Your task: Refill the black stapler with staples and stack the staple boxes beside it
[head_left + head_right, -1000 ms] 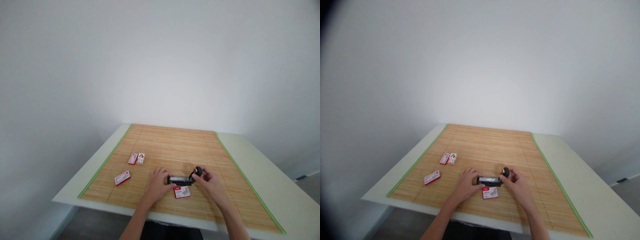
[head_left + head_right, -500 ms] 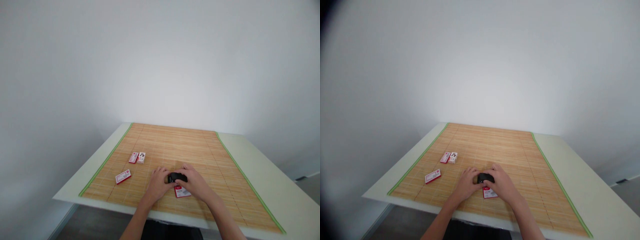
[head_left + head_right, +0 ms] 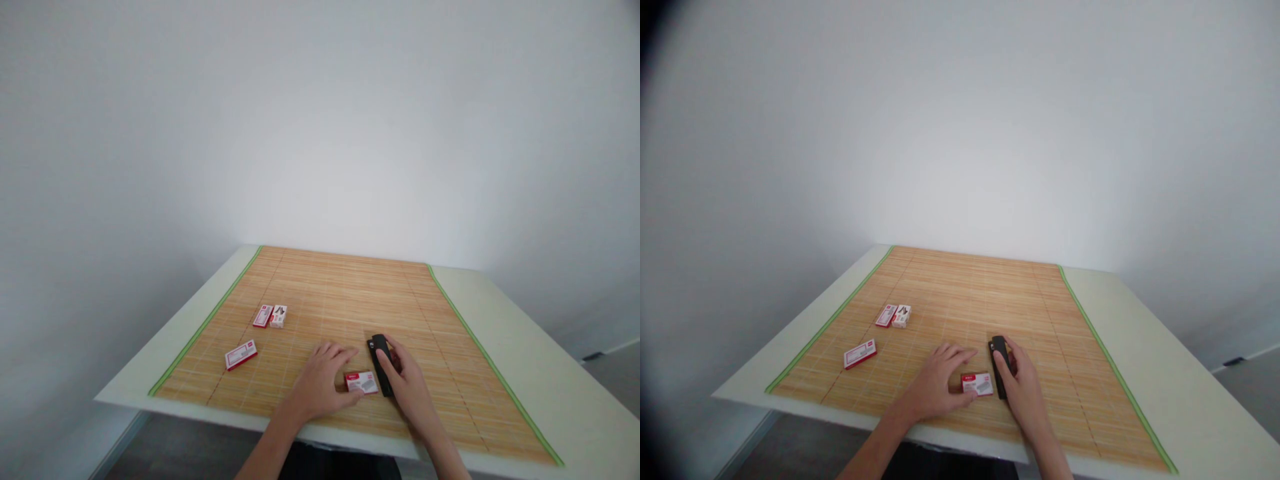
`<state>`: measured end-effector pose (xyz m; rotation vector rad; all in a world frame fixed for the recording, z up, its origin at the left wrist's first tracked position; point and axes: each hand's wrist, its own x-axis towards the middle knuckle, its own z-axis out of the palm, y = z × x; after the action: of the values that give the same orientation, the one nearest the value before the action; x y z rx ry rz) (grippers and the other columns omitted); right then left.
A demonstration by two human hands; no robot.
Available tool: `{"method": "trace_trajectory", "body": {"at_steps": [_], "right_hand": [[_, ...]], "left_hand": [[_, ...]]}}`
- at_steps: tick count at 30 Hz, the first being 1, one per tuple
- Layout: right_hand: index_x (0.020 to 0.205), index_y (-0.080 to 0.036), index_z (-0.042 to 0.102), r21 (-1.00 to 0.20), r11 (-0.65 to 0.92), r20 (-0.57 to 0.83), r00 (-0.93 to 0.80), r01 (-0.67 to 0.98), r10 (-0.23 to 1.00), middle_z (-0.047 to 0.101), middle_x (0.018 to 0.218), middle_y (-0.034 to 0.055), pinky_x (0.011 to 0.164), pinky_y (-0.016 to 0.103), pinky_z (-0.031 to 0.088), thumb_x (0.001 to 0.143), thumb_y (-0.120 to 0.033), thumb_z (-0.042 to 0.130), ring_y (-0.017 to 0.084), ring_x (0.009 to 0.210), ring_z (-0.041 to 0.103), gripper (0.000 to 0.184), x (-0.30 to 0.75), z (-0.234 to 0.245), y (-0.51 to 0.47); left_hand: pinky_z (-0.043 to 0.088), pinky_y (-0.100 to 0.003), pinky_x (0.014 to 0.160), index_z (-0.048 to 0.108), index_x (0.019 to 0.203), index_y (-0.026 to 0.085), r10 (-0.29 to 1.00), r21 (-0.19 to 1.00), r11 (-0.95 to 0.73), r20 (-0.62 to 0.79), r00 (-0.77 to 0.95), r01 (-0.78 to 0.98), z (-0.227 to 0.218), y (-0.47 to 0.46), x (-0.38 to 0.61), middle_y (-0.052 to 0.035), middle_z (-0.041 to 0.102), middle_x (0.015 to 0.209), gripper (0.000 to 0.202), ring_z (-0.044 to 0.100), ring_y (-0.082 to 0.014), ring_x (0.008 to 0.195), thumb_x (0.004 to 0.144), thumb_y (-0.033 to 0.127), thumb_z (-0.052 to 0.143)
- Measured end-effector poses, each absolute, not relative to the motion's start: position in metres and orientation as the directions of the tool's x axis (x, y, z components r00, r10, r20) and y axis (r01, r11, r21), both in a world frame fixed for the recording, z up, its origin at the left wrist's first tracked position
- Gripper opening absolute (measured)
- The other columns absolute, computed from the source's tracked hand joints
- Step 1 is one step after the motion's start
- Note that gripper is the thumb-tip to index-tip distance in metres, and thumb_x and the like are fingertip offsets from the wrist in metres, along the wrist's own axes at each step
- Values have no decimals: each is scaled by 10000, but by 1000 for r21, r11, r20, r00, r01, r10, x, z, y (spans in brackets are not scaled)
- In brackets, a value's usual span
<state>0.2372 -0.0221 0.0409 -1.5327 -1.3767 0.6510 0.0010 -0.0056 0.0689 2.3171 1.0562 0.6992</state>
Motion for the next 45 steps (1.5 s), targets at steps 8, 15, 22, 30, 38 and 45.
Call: {"method": "trace_trajectory", "body": {"at_steps": [8,15,22,30,38,45], "right_hand": [[1423,-210,573,-920,43,140,224,390,965,698,1188,110,888,397,515,970,-571,513,266,988,644,583,232,37,-33],[1441,-220,552,-942,15,88,202,336,975,715,1084,88,825,390,538,962,-593,522,255,900,662,608,235,36,-35],[1439,-219,563,-936,21,100,208,352,973,723,1146,107,916,424,540,956,-606,523,287,1033,666,620,228,32,-33],[1347,-224,636,-920,123,187,141,372,972,694,1265,110,1044,428,487,992,-569,484,281,1151,633,518,199,36,-26],[1329,-238,654,-916,145,207,133,374,969,701,1224,99,1011,416,502,999,-555,479,269,1103,642,489,193,41,-26],[1468,-265,515,-962,19,93,263,273,960,595,1438,87,1056,425,485,994,-639,429,277,1279,578,610,198,30,-30]], "left_hand": [[383,-468,1032,594,1349,316,846,514,-522,209,491,680,57,-14,17,-71,668,1178,578,564,-324,1131,781,311,703],[386,-458,1056,588,1337,341,887,614,-434,162,432,659,58,-13,-25,-45,634,1318,756,559,-330,1202,652,486,872],[412,-442,979,638,1257,348,904,632,-399,150,400,665,54,-11,-26,-32,659,1224,691,582,-312,1123,638,515,897],[407,-429,978,646,1250,327,867,619,-468,185,463,631,54,-2,-1,-44,634,1189,719,571,-304,1116,633,607,885],[404,-447,1017,608,1331,351,866,616,-462,160,473,638,52,-4,4,-36,614,1224,797,557,-306,1154,636,630,882],[385,-401,1126,325,1571,414,928,568,-369,182,325,736,63,-12,-71,-40,489,1424,821,491,-270,1308,861,437,736]]}}
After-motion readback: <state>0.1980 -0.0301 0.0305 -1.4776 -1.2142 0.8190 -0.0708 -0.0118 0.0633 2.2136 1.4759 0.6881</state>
